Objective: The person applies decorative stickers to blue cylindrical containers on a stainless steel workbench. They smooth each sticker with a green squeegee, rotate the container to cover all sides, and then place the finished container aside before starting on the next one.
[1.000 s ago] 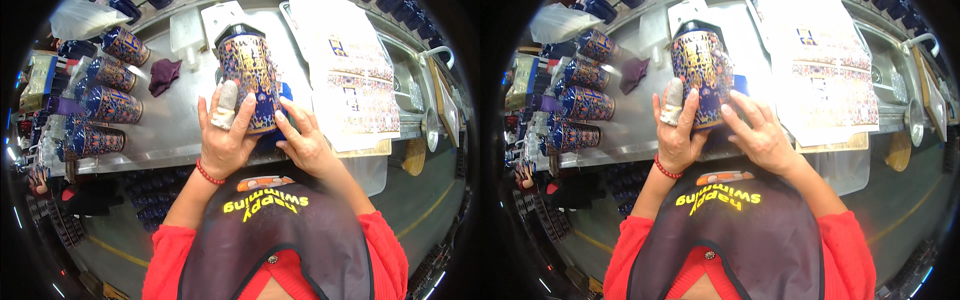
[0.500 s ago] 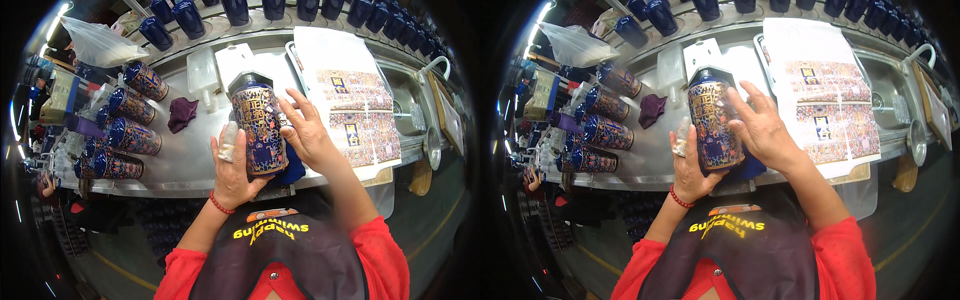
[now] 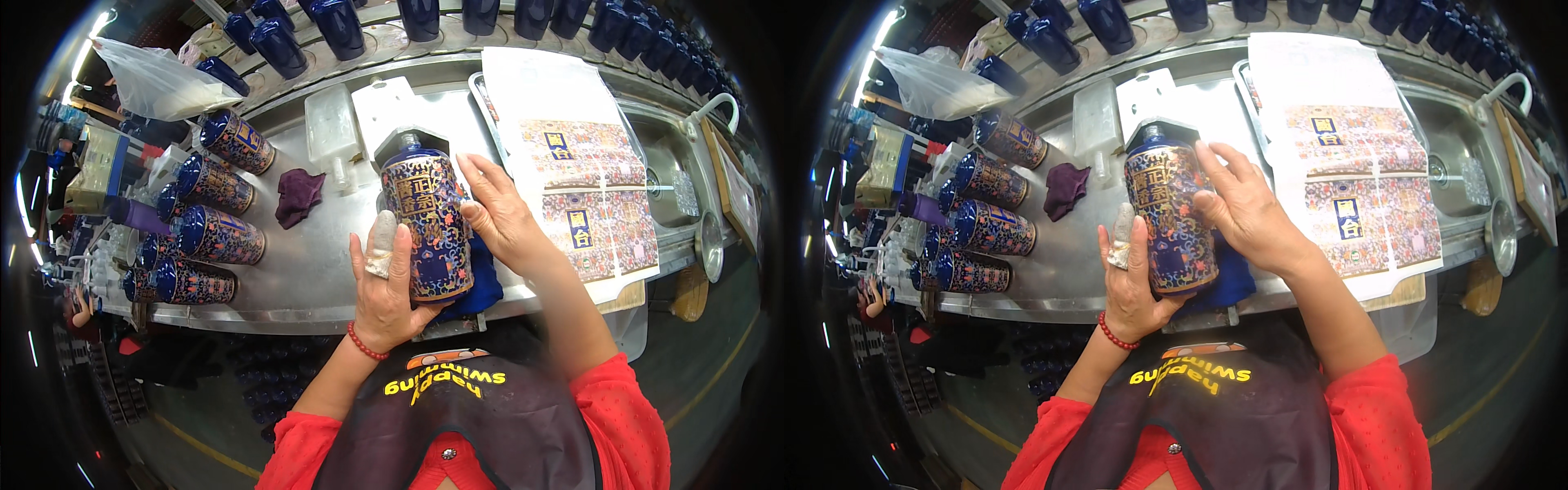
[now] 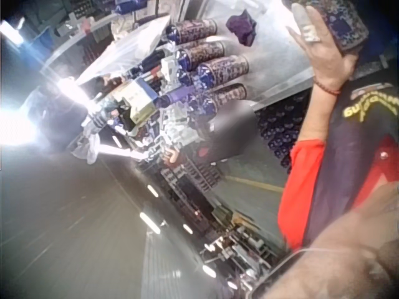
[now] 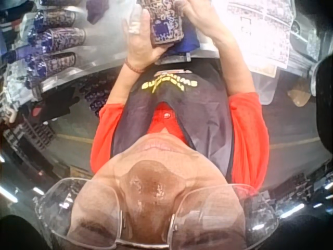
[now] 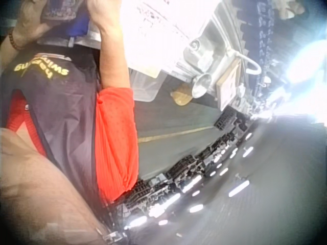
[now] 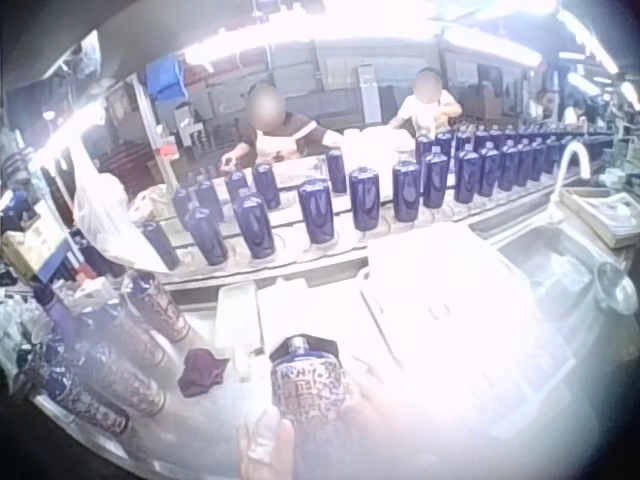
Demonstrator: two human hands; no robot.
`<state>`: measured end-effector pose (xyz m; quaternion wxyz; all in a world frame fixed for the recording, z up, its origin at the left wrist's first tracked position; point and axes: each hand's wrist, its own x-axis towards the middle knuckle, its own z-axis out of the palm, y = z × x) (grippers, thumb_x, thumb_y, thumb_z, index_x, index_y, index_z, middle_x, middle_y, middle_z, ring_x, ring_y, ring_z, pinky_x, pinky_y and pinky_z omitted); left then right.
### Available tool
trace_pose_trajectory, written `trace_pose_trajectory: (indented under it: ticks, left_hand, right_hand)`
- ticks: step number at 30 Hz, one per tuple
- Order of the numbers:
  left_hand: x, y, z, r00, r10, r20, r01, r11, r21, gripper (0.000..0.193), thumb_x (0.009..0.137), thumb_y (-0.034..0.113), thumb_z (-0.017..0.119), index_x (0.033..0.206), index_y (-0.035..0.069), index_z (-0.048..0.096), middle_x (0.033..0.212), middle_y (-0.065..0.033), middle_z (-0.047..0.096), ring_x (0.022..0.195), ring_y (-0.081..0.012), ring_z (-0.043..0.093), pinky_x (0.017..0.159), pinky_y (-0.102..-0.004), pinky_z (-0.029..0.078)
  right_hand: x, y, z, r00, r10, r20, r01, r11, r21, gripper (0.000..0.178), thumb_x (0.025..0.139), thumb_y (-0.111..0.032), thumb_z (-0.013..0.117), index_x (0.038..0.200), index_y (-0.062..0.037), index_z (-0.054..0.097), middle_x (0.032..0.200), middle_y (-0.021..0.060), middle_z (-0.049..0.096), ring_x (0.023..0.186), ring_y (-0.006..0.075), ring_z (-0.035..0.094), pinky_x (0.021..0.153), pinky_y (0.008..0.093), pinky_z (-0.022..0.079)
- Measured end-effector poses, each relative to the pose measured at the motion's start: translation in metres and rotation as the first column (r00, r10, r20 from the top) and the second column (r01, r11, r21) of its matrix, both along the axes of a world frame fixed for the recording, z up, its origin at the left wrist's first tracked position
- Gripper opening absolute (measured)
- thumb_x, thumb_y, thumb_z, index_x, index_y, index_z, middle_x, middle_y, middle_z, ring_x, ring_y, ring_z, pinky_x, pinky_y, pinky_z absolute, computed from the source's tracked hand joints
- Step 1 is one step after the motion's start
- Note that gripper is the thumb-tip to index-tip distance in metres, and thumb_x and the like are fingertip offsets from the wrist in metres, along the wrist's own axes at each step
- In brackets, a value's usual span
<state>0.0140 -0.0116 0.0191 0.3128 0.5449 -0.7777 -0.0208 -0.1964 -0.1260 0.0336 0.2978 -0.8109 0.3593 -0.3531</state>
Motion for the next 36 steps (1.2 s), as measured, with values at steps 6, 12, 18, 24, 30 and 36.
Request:
trace_pose_trajectory:
  ticks: [6,12,18,24,30,36]
  left_hand:
    - [0.023,-0.021,0.019,0.975,-0.053,-0.216,0.053,0.999,-0.008,0.091,0.097,0.068,0.047,0.151,-0.006,0.042,0.152,-0.026,0.046,0.141,-0.0422,0.042,0.12,-0.061,0.013]
    - [0.019,-0.061,0.016,0.973,-0.034,-0.227,0.031,0.999,-0.016,0.081,0.101,0.059,0.049,0.153,-0.003,0.041,0.146,-0.023,0.051,0.139,-0.04,0.044,0.119,-0.0593,0.016]
    - [0.016,-0.06,0.018,0.962,-0.028,-0.273,0.032,0.999,0.009,0.08,0.101,0.057,0.051,0.154,-0.002,0.038,0.147,-0.0227,0.052,0.137,-0.0393,0.047,0.119,-0.0592,0.015]
    - [0.016,-0.06,0.019,0.961,-0.033,-0.275,0.035,0.999,0.004,0.081,0.101,0.057,0.051,0.155,-0.001,0.038,0.144,-0.0223,0.054,0.134,-0.0392,0.05,0.119,-0.0601,0.016]
    - [0.018,-0.062,0.017,0.972,-0.03,-0.234,0.025,0.999,-0.024,0.08,0.101,0.057,0.05,0.155,-0.001,0.038,0.144,-0.0226,0.055,0.133,-0.0391,0.05,0.119,-0.0609,0.016]
    - [0.018,-0.062,0.013,0.959,-0.041,-0.28,0.041,0.999,-0.006,0.084,0.101,0.06,0.049,0.155,-0.002,0.037,0.142,-0.0224,0.056,0.135,-0.039,0.049,0.12,-0.0603,0.015]
  right_hand:
    - [0.006,0.001,0.008,0.997,-0.003,-0.073,0.002,1.0,-0.008,0.059,0.104,-0.035,0.057,0.151,-0.0025,0.044,0.151,0.0284,0.041,0.135,0.0468,0.044,0.114,0.0467,0.037]
    - [0.01,0.001,0.004,1.0,0.009,-0.029,-0.008,1.0,0.03,0.064,0.102,-0.038,0.058,0.151,0.0012,0.042,0.151,0.0289,0.041,0.135,0.0468,0.044,0.114,0.0463,0.037]
    - [0.007,-0.002,0.003,0.998,0.064,-0.001,-0.063,0.992,0.108,0.069,0.103,-0.039,0.058,0.154,0.0017,0.037,0.149,0.028,0.042,0.136,0.0452,0.044,0.115,0.0457,0.035]
    - [0.007,-0.002,0.003,0.998,0.04,-0.046,-0.038,0.999,0.039,0.067,0.102,-0.038,0.058,0.154,-0.0006,0.038,0.149,0.0273,0.042,0.136,0.0442,0.044,0.114,0.0447,0.037]
    - [0.006,0.001,0.014,1.0,0.026,0.014,-0.026,0.998,0.053,0.064,0.101,-0.034,0.063,0.153,-0.003,0.042,0.148,0.0298,0.042,0.132,0.0456,0.047,0.112,0.0449,0.039]
    - [-0.004,0.042,0.019,0.987,0.037,-0.154,-0.036,0.999,0.01,0.068,0.096,-0.031,0.067,0.154,-0.0074,0.042,0.154,0.0304,0.033,0.127,0.0477,0.049,0.109,0.0488,0.042]
